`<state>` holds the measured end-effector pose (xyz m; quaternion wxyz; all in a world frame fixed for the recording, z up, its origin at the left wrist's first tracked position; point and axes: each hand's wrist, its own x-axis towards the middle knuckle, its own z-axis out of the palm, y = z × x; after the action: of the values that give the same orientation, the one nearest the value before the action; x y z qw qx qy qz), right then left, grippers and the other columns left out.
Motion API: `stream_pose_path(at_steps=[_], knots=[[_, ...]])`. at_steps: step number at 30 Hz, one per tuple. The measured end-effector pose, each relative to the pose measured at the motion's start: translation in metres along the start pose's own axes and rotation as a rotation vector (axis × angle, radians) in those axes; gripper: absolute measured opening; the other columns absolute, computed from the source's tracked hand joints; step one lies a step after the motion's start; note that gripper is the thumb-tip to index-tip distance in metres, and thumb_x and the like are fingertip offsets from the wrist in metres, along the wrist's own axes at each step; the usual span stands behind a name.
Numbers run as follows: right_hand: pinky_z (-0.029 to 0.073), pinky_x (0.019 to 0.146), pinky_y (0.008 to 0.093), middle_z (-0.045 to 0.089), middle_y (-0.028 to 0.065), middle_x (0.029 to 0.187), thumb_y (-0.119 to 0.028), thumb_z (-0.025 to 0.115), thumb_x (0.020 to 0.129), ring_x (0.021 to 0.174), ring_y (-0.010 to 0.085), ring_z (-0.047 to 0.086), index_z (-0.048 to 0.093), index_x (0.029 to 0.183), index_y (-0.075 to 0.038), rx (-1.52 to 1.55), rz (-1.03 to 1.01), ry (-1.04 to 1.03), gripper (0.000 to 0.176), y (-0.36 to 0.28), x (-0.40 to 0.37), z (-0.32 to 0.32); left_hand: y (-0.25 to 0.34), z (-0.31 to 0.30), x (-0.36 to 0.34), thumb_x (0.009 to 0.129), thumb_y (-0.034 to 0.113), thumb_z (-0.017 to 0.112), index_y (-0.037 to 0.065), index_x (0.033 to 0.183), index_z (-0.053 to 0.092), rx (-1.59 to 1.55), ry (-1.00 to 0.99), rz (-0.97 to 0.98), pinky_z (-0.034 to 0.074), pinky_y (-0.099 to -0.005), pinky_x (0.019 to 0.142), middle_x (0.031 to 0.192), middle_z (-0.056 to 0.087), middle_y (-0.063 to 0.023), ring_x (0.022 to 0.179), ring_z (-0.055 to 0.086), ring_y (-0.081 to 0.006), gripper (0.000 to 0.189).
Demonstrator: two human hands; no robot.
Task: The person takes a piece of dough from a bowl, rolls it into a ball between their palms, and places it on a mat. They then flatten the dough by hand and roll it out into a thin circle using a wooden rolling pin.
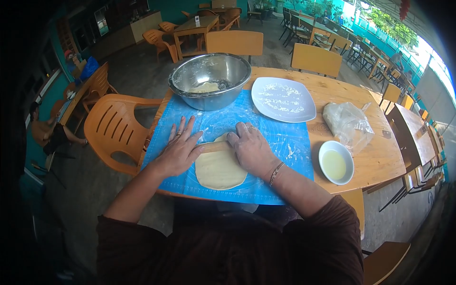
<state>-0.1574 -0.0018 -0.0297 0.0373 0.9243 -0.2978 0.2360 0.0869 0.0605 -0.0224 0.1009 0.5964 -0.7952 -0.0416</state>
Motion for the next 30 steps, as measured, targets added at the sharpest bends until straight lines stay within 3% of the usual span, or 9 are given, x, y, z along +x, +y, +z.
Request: stream_pose_path(at_steps=[5, 7, 12, 16, 18, 20, 22, 23, 30], knots=[[0.049, 0.084, 0.0442, 0.052, 0.0167, 0.099, -0.012, 0.064, 0.077, 0.093, 0.0363, 0.058, 0.062, 0.097, -0.003, 0.094, 0.135, -0.014, 0.022, -0.005, -0.001, -0.034, 0.01, -0.018, -0.003, 0.101, 0.025, 0.049, -0.006, 0.133, 0.05, -0.1, 0.3, 0.15, 0.016, -0.0565, 0.118, 0.158, 0.019, -0.0293, 0.146, 0.017, -0.0486, 0.045], [0.049, 0.081, 0.0461, 0.055, 0.0172, 0.098, -0.013, 0.063, 0.076, 0.089, 0.0373, 0.061, 0.062, 0.095, -0.001, 0.213, 0.287, -0.026, 0.023, 0.003, -0.006, -0.043, 0.013, -0.028, 0.001, 0.099, 0.022, 0.05, -0.008, 0.122, 0.055, -0.285, 0.768, 0.274, 0.032, -0.0503, 0.111, 0.144, 0.039, -0.0296, 0.132, 0.04, -0.0457, 0.037], [0.047, 0.079, 0.0433, 0.058, 0.0188, 0.09, -0.016, 0.061, 0.077, 0.087, 0.038, 0.059, 0.064, 0.091, 0.003, 0.453, 0.448, 0.018, 0.023, 0.034, -0.037, -0.069, 0.018, -0.023, 0.008, 0.093, 0.011, 0.053, -0.005, 0.11, 0.056, -0.265, 0.951, 0.333, 0.042, -0.0415, 0.092, 0.11, 0.053, -0.0189, 0.102, 0.051, -0.0307, 0.024], [0.046, 0.076, 0.0388, 0.059, 0.0161, 0.083, -0.018, 0.06, 0.079, 0.08, 0.0312, 0.058, 0.064, 0.09, 0.005, 0.488, 0.618, -0.031, 0.025, 0.045, -0.064, -0.073, 0.027, -0.007, 0.021, 0.086, 0.01, 0.061, -0.004, 0.111, 0.055, -0.199, 0.912, 0.316, 0.039, -0.0433, 0.094, 0.112, 0.053, -0.0202, 0.102, 0.051, -0.0342, 0.029], [0.046, 0.073, 0.0364, 0.059, 0.0153, 0.08, -0.018, 0.058, 0.081, 0.075, 0.0258, 0.057, 0.064, 0.087, 0.006, 0.793, 0.838, 0.005, 0.026, 0.049, -0.078, -0.068, 0.037, -0.007, 0.028, 0.086, 0.012, 0.063, -0.004, 0.112, 0.054, -0.121, 0.893, 0.266, 0.039, -0.0447, 0.094, 0.113, 0.052, -0.0208, 0.104, 0.051, -0.0347, 0.032], [0.045, 0.072, 0.0356, 0.059, 0.0152, 0.079, -0.018, 0.057, 0.082, 0.074, 0.0239, 0.057, 0.063, 0.087, 0.007, 0.765, 0.841, 0.041, 0.026, 0.046, -0.087, -0.071, 0.028, 0.005, 0.034, 0.088, 0.019, 0.065, -0.006, 0.121, 0.052, -0.174, 0.682, 0.271, 0.039, -0.0459, 0.099, 0.12, 0.051, -0.0236, 0.112, 0.051, -0.0373, 0.044], [0.045, 0.071, 0.0347, 0.059, 0.015, 0.079, -0.019, 0.057, 0.083, 0.073, 0.0221, 0.056, 0.062, 0.086, 0.007, 0.74, 0.836, 0.075, 0.027, 0.043, -0.095, -0.071, 0.022, 0.02, 0.038, 0.092, 0.027, 0.064, -0.006, 0.135, 0.047, -0.241, 0.168, 0.189, 0.037, -0.0453, 0.106, 0.135, 0.047, -0.0243, 0.125, 0.046, -0.038, 0.057], [0.045, 0.071, 0.0362, 0.059, 0.0161, 0.08, -0.019, 0.057, 0.082, 0.074, 0.0246, 0.057, 0.062, 0.086, 0.007, 0.668, 0.848, 0.072, 0.027, 0.042, -0.1, -0.071, 0.022, 0.022, 0.041, 0.092, 0.034, 0.065, -0.005, 0.141, 0.043, -0.21, 0.011, 0.081, 0.035, -0.0446, 0.111, 0.14, 0.046, -0.0248, 0.131, 0.043, -0.0381, 0.067], [0.047, 0.076, 0.0452, 0.061, 0.0219, 0.088, -0.018, 0.06, 0.08, 0.083, 0.0402, 0.06, 0.063, 0.085, 0.004, 0.284, 0.847, 0.009, 0.023, 0.035, -0.116, -0.083, 0.032, 0.001, 0.068, 0.087, 0.035, 0.07, -0.003, 0.133, 0.052, -0.275, -0.172, -0.014, 0.042, -0.0441, 0.102, 0.124, 0.058, -0.0212, 0.12, 0.052, -0.0356, 0.062]])
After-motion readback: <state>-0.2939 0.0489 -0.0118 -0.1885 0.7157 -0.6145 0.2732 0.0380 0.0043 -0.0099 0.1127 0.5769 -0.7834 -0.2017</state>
